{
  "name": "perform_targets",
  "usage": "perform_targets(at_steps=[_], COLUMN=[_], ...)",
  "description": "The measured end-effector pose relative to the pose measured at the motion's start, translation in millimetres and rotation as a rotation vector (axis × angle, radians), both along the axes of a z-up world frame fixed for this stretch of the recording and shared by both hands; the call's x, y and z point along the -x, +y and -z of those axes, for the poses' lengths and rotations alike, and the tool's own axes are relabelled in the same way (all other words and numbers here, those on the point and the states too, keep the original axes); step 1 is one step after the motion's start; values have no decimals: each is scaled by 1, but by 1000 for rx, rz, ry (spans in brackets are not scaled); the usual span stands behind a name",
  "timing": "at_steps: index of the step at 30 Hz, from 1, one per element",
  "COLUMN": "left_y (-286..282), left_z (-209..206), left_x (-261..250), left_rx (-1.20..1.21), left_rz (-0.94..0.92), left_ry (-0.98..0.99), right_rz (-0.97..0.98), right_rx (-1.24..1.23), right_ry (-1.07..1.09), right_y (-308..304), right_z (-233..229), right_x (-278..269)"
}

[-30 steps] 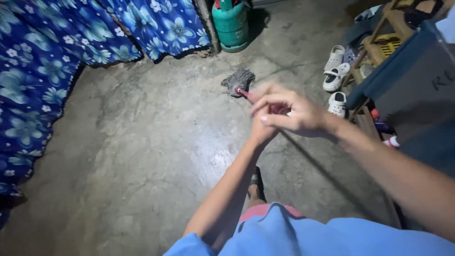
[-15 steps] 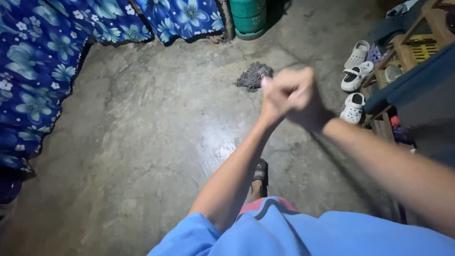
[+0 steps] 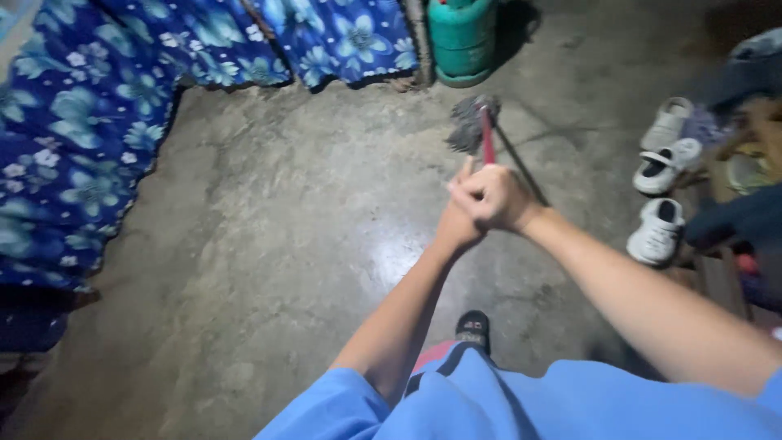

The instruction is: Mopping the concrete floor of a room using a string mop.

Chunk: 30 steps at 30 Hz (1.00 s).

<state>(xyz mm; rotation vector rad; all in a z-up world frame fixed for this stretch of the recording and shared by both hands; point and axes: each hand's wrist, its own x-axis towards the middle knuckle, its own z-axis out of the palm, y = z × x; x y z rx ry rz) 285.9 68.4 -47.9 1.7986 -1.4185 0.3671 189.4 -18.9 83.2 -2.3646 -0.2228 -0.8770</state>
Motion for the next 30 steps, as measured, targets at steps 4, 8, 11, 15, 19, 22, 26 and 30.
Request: perform_targets(at_steps=[4, 8, 11, 15, 19, 22, 26, 30], left_y=[38, 53, 41, 27, 12, -8, -36, -23], left_z=[-51, -82, -70, -66, -87, -85, -84, -161], left_x=[3, -9, -21, -27, -9, 4, 48, 99], left_rx=[-303, -287, -285, -183, -204, -99, 8, 218], left_rz=[-85, -84, -71, -51, -31, 114, 310, 654], left_ry=[367, 402, 361, 159, 235, 227, 237, 199], right_rz=[-1, 166, 194, 328, 375, 309, 356, 379], right_rx=[-132, 0, -31, -194, -220, -232, -139, -306], right_ry=[137, 238, 251, 202, 215, 166, 46, 30], right_y=[-54, -95, -94, -62, -28, -5, 18, 41], right_z=[20, 32, 21, -3, -26, -36, -66, -118], right_x=[-43, -71, -77, -53, 4, 33, 77, 125])
